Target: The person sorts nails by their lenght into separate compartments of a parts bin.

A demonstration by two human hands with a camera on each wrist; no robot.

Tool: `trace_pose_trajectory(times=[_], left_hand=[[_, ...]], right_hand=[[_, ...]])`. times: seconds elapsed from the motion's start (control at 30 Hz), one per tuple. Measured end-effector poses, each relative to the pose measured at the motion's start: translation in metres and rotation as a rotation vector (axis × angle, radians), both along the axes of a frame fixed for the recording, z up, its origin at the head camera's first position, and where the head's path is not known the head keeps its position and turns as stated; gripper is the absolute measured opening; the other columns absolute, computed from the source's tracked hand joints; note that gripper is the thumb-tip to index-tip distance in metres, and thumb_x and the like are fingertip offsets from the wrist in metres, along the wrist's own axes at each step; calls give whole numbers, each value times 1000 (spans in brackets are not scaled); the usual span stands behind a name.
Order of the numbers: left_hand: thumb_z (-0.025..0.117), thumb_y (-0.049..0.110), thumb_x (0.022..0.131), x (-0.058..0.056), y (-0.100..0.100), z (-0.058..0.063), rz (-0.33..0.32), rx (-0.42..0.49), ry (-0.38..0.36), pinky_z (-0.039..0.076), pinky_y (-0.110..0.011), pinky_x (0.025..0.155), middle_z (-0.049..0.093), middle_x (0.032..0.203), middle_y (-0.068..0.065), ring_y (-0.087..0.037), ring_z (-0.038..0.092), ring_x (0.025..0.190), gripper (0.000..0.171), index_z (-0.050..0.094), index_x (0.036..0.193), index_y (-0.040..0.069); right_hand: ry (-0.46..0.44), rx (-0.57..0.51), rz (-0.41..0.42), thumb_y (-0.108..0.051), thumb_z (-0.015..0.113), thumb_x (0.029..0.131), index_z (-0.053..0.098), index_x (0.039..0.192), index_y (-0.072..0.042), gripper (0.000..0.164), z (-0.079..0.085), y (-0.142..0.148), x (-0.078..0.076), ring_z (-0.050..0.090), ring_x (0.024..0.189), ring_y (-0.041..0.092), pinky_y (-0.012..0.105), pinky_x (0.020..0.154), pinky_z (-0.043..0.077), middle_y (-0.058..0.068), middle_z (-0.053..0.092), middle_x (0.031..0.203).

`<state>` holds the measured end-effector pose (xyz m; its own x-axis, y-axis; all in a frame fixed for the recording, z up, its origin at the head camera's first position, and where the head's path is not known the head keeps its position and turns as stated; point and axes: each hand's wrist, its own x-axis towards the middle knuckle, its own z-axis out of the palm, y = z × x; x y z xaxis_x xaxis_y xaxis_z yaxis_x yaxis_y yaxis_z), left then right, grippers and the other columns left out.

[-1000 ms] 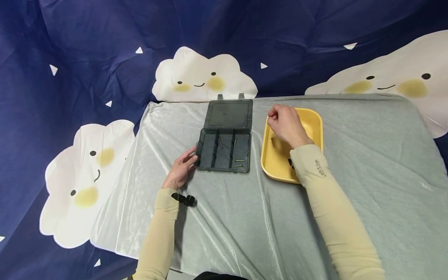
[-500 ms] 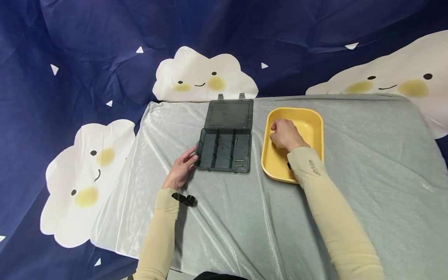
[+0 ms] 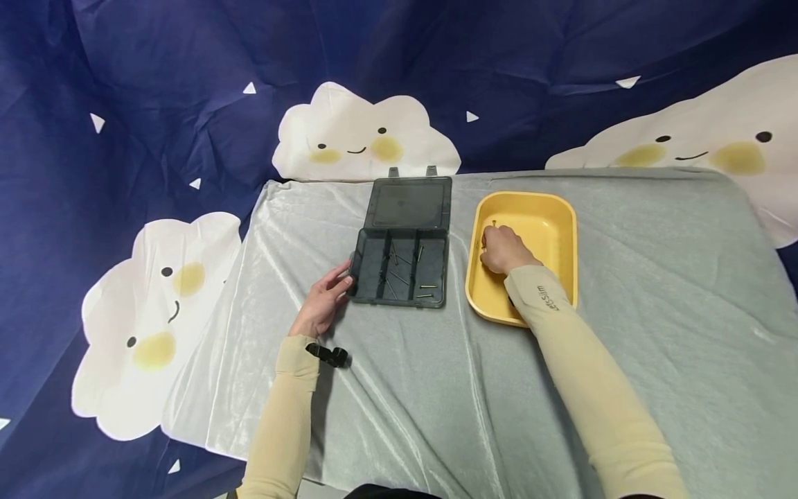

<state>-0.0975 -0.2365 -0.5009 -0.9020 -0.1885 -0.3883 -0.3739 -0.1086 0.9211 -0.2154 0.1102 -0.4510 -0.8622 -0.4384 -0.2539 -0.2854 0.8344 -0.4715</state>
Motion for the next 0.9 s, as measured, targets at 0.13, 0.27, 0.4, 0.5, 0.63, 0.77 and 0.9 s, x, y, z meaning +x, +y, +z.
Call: trace_pose_trajectory(times=[0.13,0.27,0.4,0.5,0.63,0.77,0.9], left_hand=[[58,11,96,-1,0,0,-1,4,-3,44,-28,90,55,135,-14,-17,54,112,43,55,138,19],[58,11,96,-1,0,0,0,9,-6,45,-28,89,55,134,-15,-18,54,112,43,55,138,18],[58,10,97,-2,0,1,1,10,-8,45,-27,88,55,132,-15,-17,54,111,42,55,138,18],[58,10,97,-2,0,1,2,9,-9,45,-27,89,55,132,-14,-17,54,111,42,55,138,19],[57,10,97,-1,0,2,-1,9,-9,45,-28,90,55,134,-15,-18,54,113,43,55,138,19],[57,10,97,-1,0,2,-3,12,-6,44,-29,92,54,135,-16,-19,53,115,43,54,139,19],[57,10,97,0,0,1,-4,10,-6,44,-29,91,54,135,-15,-18,53,113,43,55,139,19]], right_hand=[[-14,-5,-12,-5,61,82,55,100,6,22,-4,0,-1,52,94,37,50,87,42,19,56,92],[-11,-13,-25,-4,59,81,56,98,4,19,-7,-1,-1,53,93,37,50,86,43,19,57,91],[-15,-12,-45,-2,54,82,57,94,2,13,-8,-2,0,53,92,37,48,83,44,18,58,91],[-23,-6,-53,-1,52,82,59,91,1,11,-8,-2,0,53,91,36,47,82,44,17,59,91],[-33,0,-48,0,51,81,59,89,0,11,-6,-2,0,53,90,36,46,82,44,16,59,89],[-39,-1,-44,0,50,81,59,88,0,11,-5,-3,2,53,89,36,46,81,44,16,59,89],[-51,3,-47,0,51,82,60,86,-1,10,-4,-4,3,53,89,36,45,80,44,16,59,88]])
